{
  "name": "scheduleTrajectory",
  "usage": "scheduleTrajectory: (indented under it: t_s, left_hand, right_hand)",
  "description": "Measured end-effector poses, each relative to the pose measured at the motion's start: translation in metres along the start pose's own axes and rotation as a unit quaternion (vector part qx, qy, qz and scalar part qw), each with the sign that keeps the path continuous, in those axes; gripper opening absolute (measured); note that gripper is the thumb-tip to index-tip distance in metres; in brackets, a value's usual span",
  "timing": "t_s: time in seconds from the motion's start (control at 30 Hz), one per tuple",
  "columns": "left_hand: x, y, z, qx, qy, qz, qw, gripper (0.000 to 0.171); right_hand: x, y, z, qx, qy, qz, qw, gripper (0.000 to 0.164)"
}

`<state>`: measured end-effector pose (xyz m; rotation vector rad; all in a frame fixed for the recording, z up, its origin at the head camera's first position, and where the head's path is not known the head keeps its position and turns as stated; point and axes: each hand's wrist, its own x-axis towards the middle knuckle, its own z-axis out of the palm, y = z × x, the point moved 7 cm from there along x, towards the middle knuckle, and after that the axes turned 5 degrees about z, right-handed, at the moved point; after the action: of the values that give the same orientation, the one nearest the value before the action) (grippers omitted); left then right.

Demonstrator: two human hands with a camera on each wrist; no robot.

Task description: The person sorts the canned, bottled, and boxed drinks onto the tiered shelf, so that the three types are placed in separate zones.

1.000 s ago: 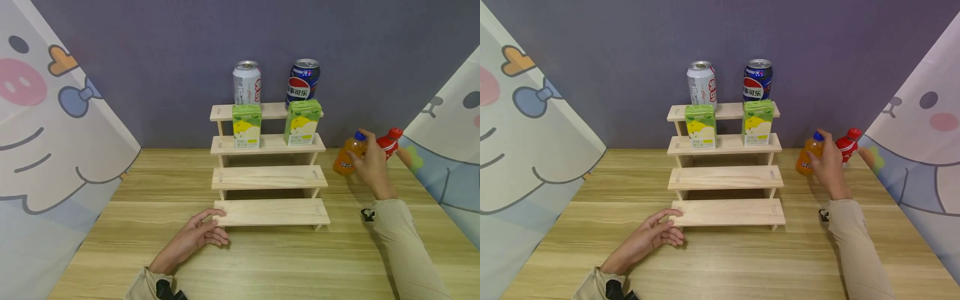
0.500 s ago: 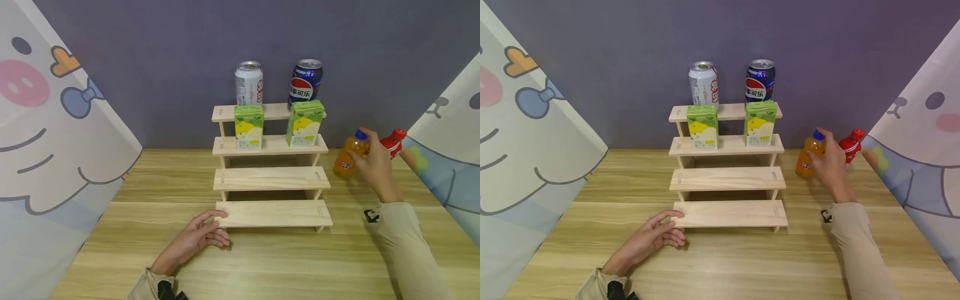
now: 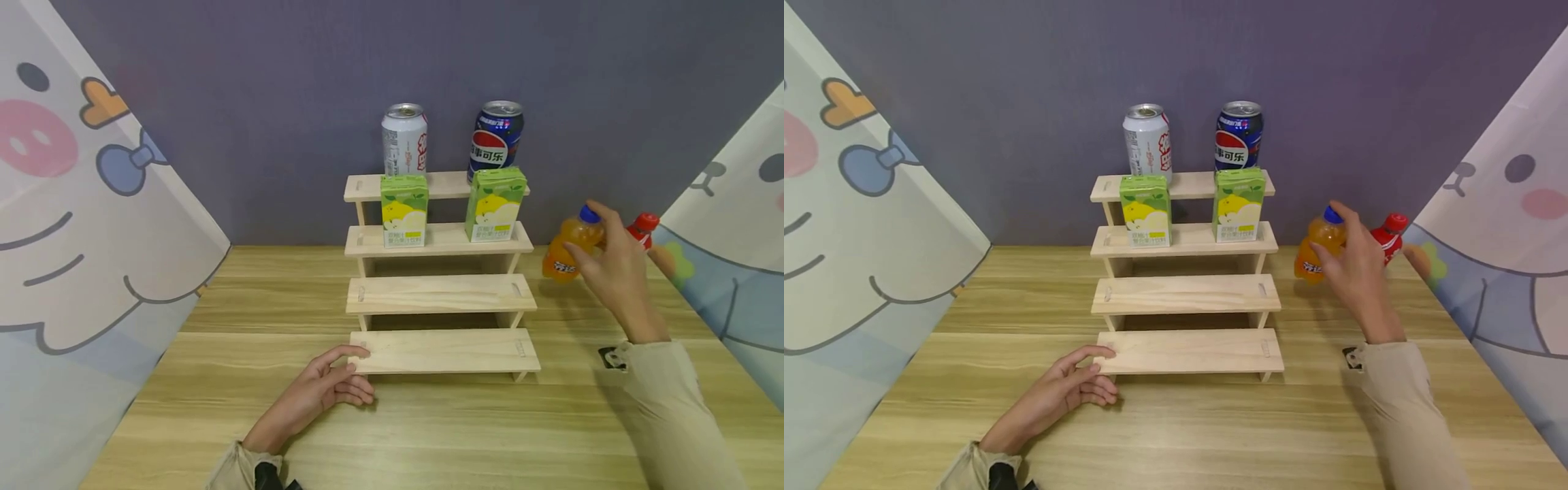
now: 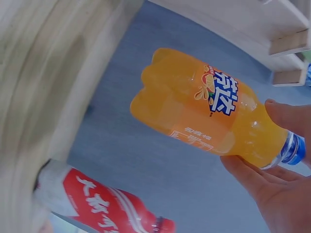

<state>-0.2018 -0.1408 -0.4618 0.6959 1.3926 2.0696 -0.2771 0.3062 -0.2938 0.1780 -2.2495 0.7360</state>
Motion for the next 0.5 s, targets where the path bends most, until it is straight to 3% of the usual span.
scheduleTrajectory:
  t_s: [0.13, 0.5]
  left_hand:
    - [-0.001, 0.001, -0.001, 0.003, 0.008, 0.001, 1.0000, 0.038]
    - [0.000, -0.002, -0.001, 0.012, 0.015, -0.011, 0.9998, 0.038]
  right_hand:
    - [-0.001, -0.014, -0.009, -0.013, 0.017, -0.026, 0.999, 0.077]
    - [-0.006, -0.047, -0.033, -0.048, 0.010, -0.056, 0.997, 0.084]
